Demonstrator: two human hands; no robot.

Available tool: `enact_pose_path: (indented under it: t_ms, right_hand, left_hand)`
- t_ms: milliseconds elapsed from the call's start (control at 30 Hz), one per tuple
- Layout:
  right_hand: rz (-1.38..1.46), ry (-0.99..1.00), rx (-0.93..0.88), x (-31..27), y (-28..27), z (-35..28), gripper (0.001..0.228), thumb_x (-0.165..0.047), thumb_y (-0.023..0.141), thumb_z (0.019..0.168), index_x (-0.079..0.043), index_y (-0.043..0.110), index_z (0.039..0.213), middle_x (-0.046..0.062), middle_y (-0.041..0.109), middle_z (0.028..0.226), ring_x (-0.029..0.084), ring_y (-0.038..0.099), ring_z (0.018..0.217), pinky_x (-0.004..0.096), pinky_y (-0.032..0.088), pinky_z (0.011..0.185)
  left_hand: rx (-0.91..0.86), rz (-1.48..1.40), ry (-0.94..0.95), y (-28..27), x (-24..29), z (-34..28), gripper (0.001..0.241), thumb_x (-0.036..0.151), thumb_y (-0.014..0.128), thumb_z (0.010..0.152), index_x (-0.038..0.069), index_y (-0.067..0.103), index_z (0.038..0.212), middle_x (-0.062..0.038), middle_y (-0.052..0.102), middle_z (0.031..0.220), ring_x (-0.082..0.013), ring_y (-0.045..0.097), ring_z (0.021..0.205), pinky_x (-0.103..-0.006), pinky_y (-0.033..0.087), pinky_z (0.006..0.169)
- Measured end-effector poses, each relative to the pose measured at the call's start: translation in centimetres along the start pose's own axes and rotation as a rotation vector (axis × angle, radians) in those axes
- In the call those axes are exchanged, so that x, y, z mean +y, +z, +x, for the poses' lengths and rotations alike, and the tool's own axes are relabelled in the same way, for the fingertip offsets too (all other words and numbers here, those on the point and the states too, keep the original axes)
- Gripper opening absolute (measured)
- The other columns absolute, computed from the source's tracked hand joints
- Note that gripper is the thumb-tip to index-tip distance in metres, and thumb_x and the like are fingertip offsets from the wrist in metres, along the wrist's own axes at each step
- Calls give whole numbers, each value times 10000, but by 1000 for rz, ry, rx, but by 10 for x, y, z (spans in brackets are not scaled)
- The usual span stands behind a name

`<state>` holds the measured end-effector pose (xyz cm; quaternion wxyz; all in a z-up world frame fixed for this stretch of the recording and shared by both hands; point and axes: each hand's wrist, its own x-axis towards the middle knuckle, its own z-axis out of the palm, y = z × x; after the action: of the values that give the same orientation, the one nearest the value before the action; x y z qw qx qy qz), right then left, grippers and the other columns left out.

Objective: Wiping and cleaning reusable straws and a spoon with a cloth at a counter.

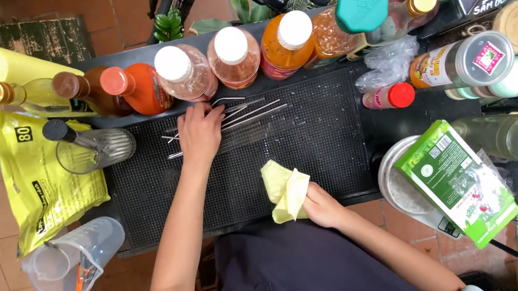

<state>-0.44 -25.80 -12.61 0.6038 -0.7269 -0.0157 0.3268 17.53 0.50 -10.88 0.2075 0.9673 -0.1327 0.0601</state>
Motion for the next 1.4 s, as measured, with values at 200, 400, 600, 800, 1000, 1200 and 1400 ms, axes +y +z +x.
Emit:
enact_pose_path:
  t_ms: [200, 400, 600, 800, 1000, 1200, 1400]
  right_hand:
    - [40, -18, -2, 16, 3, -1, 326, -145, 432, 1004, 17, 677, 1146, 124, 755, 1108, 239, 708, 1040, 352, 538, 936]
    - [13, 24, -61, 16, 5, 7, 346, -147, 401, 1020, -2, 657, 1202, 104, 741, 1143, 217, 697, 1084, 343, 530, 970]
    - [505, 165, 44, 38, 4, 15, 383, -205, 408, 1056, -3, 614, 1307, 108, 713, 1192, 203, 689, 1066, 347, 552, 936]
    - [555, 139, 139, 52, -7, 29, 386, -230, 399, 1072, -10, 549, 1352, 90, 679, 1215, 189, 674, 1062, 333, 555, 918]
    - [486, 88, 135, 48, -10, 32, 377, -192, 401, 1069, 9, 574, 1336, 103, 684, 1219, 193, 670, 1073, 337, 551, 933]
    - [508, -13, 176, 68, 0, 23, 355, -179, 409, 1080, 17, 570, 1329, 94, 675, 1228, 179, 660, 1096, 333, 544, 949]
    - [466, 46, 110, 77, 12, 17, 343, -182, 431, 1073, 20, 583, 1305, 97, 684, 1195, 173, 671, 1050, 331, 568, 910]
  left_hand:
    - [-12, 31, -2, 13, -6, -4, 244, 175, 731, 880, 142, 775, 1118, -40, 649, 1001, -249, 605, 962, -423, 451, 827]
    - [53, -107, -34, -28, 1, -21, 286, 179, 752, 899, 84, 739, 1169, -78, 660, 1071, -282, 616, 994, -431, 475, 856]
    - [355, -192, -75, -97, -8, -63, 200, 55, 746, 919, 77, 746, 1117, -87, 716, 1085, -276, 669, 1019, -385, 529, 929]
    - [580, 64, -242, -151, -37, -77, 224, 73, 747, 985, 65, 687, 1201, -107, 687, 1160, -310, 634, 1113, -418, 481, 1038]
    - [385, 199, -434, -160, -49, -73, 251, 151, 779, 947, 108, 750, 1192, -59, 720, 1143, -305, 613, 1023, -423, 451, 903]
    - [453, 194, -413, -160, -53, -81, 164, 133, 766, 969, 151, 795, 1129, -15, 753, 1104, -265, 644, 962, -394, 459, 834]
    - [650, 315, -329, -161, -88, -95, 121, 91, 740, 1042, 121, 808, 1137, -44, 780, 1112, -235, 694, 945, -369, 478, 800]
